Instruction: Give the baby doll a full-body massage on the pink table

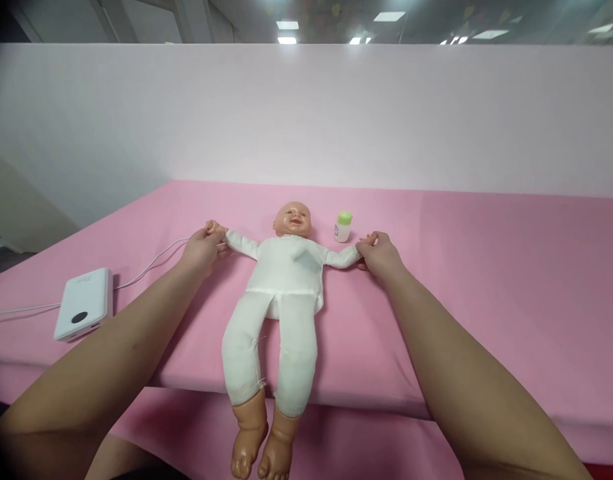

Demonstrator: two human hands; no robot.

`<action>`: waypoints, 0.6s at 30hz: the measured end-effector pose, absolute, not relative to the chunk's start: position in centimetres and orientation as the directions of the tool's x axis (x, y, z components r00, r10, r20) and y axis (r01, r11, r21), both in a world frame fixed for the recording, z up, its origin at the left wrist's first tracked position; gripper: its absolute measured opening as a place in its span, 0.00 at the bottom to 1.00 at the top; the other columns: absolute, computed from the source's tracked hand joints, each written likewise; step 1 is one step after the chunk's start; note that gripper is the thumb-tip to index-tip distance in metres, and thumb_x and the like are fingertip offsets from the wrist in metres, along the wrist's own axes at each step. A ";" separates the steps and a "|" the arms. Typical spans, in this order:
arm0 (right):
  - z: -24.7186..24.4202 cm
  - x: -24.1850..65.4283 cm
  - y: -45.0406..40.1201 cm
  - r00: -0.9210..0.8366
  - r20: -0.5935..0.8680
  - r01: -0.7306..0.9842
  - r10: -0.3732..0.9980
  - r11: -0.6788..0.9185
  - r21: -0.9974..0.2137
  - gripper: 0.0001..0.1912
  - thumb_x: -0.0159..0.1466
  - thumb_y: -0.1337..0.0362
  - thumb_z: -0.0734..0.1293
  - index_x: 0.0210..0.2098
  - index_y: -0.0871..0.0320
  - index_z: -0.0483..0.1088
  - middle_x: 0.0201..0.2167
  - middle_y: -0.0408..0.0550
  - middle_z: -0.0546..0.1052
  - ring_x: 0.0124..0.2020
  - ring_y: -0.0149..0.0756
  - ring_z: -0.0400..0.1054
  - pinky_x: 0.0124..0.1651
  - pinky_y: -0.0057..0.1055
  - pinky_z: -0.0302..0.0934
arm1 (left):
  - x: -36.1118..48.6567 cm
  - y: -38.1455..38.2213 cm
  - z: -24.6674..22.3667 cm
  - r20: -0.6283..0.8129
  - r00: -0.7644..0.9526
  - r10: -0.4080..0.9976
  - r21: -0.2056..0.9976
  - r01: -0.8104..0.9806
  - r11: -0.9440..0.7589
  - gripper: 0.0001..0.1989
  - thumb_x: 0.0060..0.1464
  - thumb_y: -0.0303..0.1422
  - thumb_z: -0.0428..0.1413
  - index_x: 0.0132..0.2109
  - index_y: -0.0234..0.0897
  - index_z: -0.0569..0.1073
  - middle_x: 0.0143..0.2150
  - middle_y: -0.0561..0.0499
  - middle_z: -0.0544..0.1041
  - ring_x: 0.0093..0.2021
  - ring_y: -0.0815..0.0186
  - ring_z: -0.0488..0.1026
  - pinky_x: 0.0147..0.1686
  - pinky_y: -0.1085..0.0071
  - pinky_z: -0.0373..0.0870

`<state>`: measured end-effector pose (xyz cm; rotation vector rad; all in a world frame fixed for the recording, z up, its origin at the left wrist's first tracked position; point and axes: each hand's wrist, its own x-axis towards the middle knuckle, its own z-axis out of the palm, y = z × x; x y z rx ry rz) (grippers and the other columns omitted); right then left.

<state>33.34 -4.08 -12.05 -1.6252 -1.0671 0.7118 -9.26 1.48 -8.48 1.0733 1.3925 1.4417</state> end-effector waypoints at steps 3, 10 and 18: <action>-10.2 30.6 -5.5 0.422 0.290 0.484 0.859 0.057 -0.873 0.40 0.61 0.52 0.73 0.68 0.54 0.58 0.54 0.57 0.78 0.44 0.46 0.78 0.42 0.41 0.77 | -7.8 -0.4 -8.0 0.362 -0.160 0.918 0.923 0.202 -0.329 0.16 0.58 0.41 0.63 0.48 0.39 0.73 0.48 0.45 0.79 0.49 0.59 0.79 0.51 0.61 0.79; -7.5 24.9 -8.9 -0.197 0.491 0.778 0.849 0.440 -0.449 0.14 0.66 0.55 0.70 0.49 0.50 0.75 0.44 0.47 0.81 0.45 0.45 0.74 0.48 0.42 0.69 | -4.3 -4.4 -6.8 0.481 0.455 0.750 0.425 0.627 -0.653 0.17 0.66 0.41 0.53 0.56 0.43 0.78 0.55 0.46 0.81 0.55 0.55 0.77 0.58 0.57 0.72; -7.9 24.5 -8.9 -0.310 0.447 0.761 0.839 0.501 -0.412 0.08 0.67 0.57 0.71 0.43 0.51 0.77 0.40 0.46 0.81 0.43 0.43 0.72 0.48 0.41 0.67 | -4.8 -3.9 -7.1 0.433 0.498 0.751 0.415 0.630 -0.657 0.15 0.66 0.40 0.54 0.54 0.44 0.79 0.54 0.47 0.81 0.54 0.55 0.77 0.58 0.56 0.72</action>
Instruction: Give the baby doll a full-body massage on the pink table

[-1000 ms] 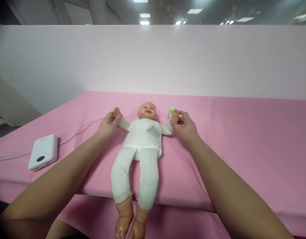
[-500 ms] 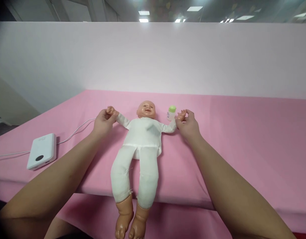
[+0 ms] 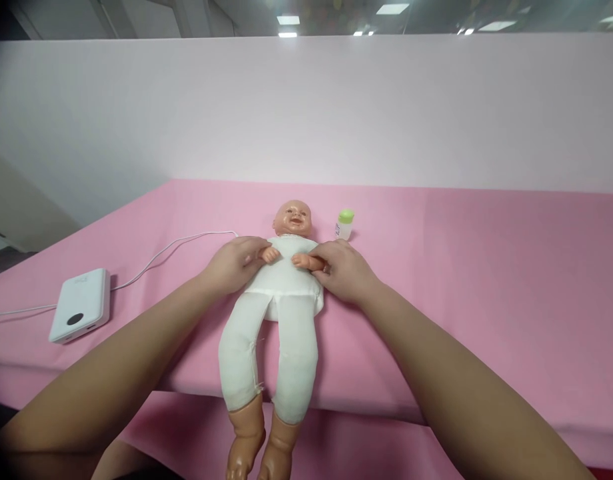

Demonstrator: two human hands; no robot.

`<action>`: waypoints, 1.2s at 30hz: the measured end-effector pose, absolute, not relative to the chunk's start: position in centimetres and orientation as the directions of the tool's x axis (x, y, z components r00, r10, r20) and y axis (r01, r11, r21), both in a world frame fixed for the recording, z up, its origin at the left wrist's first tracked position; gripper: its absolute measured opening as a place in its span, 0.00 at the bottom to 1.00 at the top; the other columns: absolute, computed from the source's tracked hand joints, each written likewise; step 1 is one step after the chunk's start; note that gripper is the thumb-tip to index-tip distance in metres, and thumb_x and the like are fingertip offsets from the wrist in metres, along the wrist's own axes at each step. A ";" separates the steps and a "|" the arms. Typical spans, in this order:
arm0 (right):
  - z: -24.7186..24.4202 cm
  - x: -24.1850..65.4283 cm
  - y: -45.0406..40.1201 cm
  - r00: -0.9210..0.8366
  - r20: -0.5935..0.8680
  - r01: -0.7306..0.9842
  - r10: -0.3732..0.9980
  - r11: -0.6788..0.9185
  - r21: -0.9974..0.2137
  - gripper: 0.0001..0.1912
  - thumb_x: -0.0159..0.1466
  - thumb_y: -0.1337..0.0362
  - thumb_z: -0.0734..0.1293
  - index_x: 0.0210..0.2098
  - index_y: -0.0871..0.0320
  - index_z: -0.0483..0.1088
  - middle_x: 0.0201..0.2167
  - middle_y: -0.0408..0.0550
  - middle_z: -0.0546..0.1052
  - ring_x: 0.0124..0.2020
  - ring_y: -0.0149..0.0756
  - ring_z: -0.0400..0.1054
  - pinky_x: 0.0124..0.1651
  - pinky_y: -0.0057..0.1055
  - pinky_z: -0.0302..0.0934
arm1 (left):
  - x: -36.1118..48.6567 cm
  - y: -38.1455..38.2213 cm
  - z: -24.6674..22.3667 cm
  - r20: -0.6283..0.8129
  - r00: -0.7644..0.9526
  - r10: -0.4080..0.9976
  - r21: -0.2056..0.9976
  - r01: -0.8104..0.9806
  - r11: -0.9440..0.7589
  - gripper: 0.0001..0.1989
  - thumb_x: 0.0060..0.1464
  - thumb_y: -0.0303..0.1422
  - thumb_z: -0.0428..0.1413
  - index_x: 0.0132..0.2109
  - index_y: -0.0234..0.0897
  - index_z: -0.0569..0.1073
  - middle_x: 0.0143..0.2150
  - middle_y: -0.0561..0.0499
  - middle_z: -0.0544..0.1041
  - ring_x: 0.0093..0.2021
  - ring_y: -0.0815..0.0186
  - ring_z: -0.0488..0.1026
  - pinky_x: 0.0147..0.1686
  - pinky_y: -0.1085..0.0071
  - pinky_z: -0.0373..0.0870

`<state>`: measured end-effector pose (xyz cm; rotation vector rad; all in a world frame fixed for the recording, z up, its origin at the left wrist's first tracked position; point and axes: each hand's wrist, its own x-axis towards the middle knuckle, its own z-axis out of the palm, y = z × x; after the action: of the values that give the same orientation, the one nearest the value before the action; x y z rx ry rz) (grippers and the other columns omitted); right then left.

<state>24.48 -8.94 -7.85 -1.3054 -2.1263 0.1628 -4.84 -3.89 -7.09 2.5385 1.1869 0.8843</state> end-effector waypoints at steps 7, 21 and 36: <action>-9.4 29.5 -6.1 0.331 0.259 0.405 0.907 0.112 -0.908 0.29 0.59 0.56 0.75 0.58 0.54 0.69 0.48 0.51 0.80 0.42 0.42 0.77 0.43 0.37 0.74 | -7.9 -1.1 -7.0 0.198 -0.117 0.973 0.976 0.117 -0.184 0.16 0.55 0.39 0.64 0.48 0.40 0.72 0.50 0.46 0.80 0.46 0.59 0.80 0.49 0.60 0.80; -10.0 30.5 -5.6 0.440 0.280 0.477 0.854 0.042 -0.878 0.35 0.59 0.55 0.74 0.62 0.53 0.63 0.51 0.54 0.80 0.42 0.44 0.78 0.42 0.40 0.76 | -8.9 0.4 -8.1 0.188 -0.236 0.953 0.975 0.166 -0.151 0.14 0.53 0.37 0.65 0.43 0.38 0.72 0.44 0.46 0.79 0.43 0.60 0.79 0.45 0.63 0.79; -8.8 23.9 -8.5 -0.389 0.592 0.774 0.706 0.599 -0.205 0.16 0.67 0.66 0.68 0.53 0.50 0.78 0.48 0.45 0.82 0.51 0.46 0.72 0.59 0.45 0.65 | -4.1 -4.3 -7.4 0.508 0.527 0.681 0.251 0.665 -0.703 0.15 0.62 0.34 0.55 0.53 0.41 0.80 0.53 0.47 0.81 0.53 0.56 0.76 0.57 0.57 0.69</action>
<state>23.90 -8.49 -8.84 -1.1647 -2.1772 -0.1366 -4.11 -4.31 -7.37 2.7224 1.1998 0.9244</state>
